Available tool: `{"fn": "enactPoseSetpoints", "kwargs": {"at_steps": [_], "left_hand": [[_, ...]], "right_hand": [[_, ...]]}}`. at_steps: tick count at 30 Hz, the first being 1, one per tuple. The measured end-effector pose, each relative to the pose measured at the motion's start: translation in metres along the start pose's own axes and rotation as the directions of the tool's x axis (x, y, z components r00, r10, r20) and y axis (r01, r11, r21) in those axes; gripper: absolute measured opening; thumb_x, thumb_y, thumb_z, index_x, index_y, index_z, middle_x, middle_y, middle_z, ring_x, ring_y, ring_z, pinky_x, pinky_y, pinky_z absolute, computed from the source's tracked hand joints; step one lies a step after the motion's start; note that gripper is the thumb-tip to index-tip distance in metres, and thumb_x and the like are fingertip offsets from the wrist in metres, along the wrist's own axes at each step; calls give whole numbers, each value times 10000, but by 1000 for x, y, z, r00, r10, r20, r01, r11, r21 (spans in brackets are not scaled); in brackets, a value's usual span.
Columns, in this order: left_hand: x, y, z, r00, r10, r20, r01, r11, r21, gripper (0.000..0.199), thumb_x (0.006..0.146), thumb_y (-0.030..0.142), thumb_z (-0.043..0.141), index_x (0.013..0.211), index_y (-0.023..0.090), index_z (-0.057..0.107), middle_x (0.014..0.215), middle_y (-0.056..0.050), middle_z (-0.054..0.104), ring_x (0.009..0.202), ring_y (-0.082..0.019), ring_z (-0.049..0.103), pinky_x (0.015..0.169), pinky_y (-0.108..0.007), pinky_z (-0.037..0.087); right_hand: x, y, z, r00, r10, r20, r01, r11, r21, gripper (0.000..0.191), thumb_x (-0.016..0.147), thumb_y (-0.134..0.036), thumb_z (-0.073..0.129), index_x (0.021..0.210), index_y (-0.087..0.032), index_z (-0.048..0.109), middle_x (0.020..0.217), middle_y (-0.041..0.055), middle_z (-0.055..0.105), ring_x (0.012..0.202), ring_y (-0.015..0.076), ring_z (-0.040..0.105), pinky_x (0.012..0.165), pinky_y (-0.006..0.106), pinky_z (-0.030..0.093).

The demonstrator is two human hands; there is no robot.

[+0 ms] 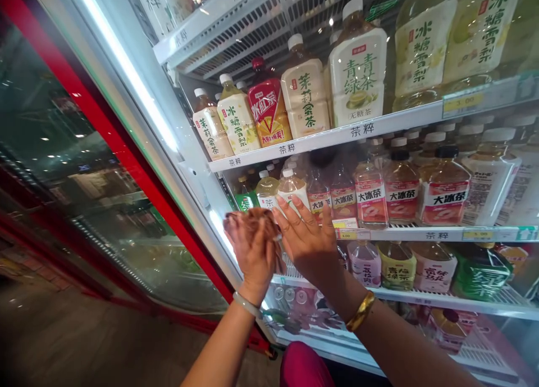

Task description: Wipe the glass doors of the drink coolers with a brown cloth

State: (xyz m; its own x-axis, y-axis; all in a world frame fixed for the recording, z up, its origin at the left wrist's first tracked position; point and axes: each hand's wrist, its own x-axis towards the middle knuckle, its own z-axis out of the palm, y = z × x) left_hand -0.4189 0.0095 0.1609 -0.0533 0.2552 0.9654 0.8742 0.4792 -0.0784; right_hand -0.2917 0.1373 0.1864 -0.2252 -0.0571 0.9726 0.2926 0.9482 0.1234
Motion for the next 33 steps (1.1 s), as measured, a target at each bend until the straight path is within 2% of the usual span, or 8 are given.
{"fn": "enactPoseSetpoints", "kwargs": {"at_steps": [4, 7, 11, 16, 22, 27, 30, 33], "left_hand": [[4, -27, -10, 975, 215, 52, -211, 975, -70, 397, 944, 270, 683, 1333, 350, 682, 1699, -57, 370, 1612, -313, 234, 1291, -668, 109], [25, -52, -11, 985, -158, -71, 161, 987, 26, 536, 1008, 233, 554, 1538, 186, 491, 1733, -175, 248, 1626, -349, 155, 1292, -647, 163], [7, -27, -4, 964, -251, -88, 255, 966, 44, 615, 999, 179, 542, 1596, 201, 396, 1755, -179, 152, 1631, -362, 107, 1283, -674, 172], [-47, -12, -5, 992, 62, 106, -59, 998, -31, 649, 894, 144, 699, 1485, 363, 548, 1772, -74, 126, 1625, -391, 104, 1258, -743, 97], [-29, -17, 5, 959, -268, -96, 272, 962, 32, 731, 992, 113, 498, 1658, 215, 212, 1767, -185, 5, 1628, -381, 31, 1272, -706, 175], [-35, 39, 16, 995, -99, 20, 100, 994, -51, 741, 967, 170, 568, 1637, 327, 292, 1779, -90, 67, 1636, -356, 56, 1277, -718, 90], [-39, 22, 13, 998, -50, 38, 52, 997, -50, 708, 961, 196, 584, 1618, 325, 354, 1772, -111, 112, 1634, -356, 91, 1284, -698, 86], [-47, 3, 17, 943, -330, -45, 331, 944, -2, 671, 1003, 237, 530, 1638, 247, 313, 1758, -186, 122, 1635, -333, 75, 1293, -656, 140]], "right_hand": [[-2, 1, 3, 999, -45, 4, 45, 999, 8, 520, 957, -232, 630, 1473, -261, 572, 1580, 25, 491, 1547, 225, 387, 1343, 531, 83], [-4, 3, 3, 999, -39, 17, 38, 999, 16, 546, 936, -213, 652, 1472, -277, 572, 1587, 13, 483, 1553, 228, 376, 1342, 550, 87], [-4, 2, 4, 999, -36, 17, 35, 999, 19, 566, 927, -216, 662, 1482, -273, 561, 1598, 13, 468, 1587, 215, 299, 1344, 545, 83], [-4, 1, 4, 999, -44, 3, 44, 999, 17, 501, 948, -252, 650, 1446, -271, 599, 1597, 22, 471, 1589, 220, 295, 1341, 535, 86], [-4, 2, 4, 999, -41, 26, 41, 999, 14, 545, 919, -206, 654, 1454, -281, 586, 1582, 13, 506, 1547, 235, 388, 1337, 552, 87], [-3, 2, 1, 997, -58, 41, 56, 998, 41, 424, 973, -248, 605, 1396, -242, 633, 1541, 40, 560, 1491, 243, 472, 1338, 522, 77], [-8, 8, -6, 992, -93, 83, 88, 994, 60, 396, 987, -217, 585, 1379, -229, 638, 1510, 22, 595, 1448, 210, 520, 1343, 455, 72], [-19, 15, -14, 987, -109, 119, 98, 991, 93, 441, 981, -167, 580, 1412, -257, 604, 1503, -7, 606, 1478, 166, 482, 1345, 418, 74]]}}
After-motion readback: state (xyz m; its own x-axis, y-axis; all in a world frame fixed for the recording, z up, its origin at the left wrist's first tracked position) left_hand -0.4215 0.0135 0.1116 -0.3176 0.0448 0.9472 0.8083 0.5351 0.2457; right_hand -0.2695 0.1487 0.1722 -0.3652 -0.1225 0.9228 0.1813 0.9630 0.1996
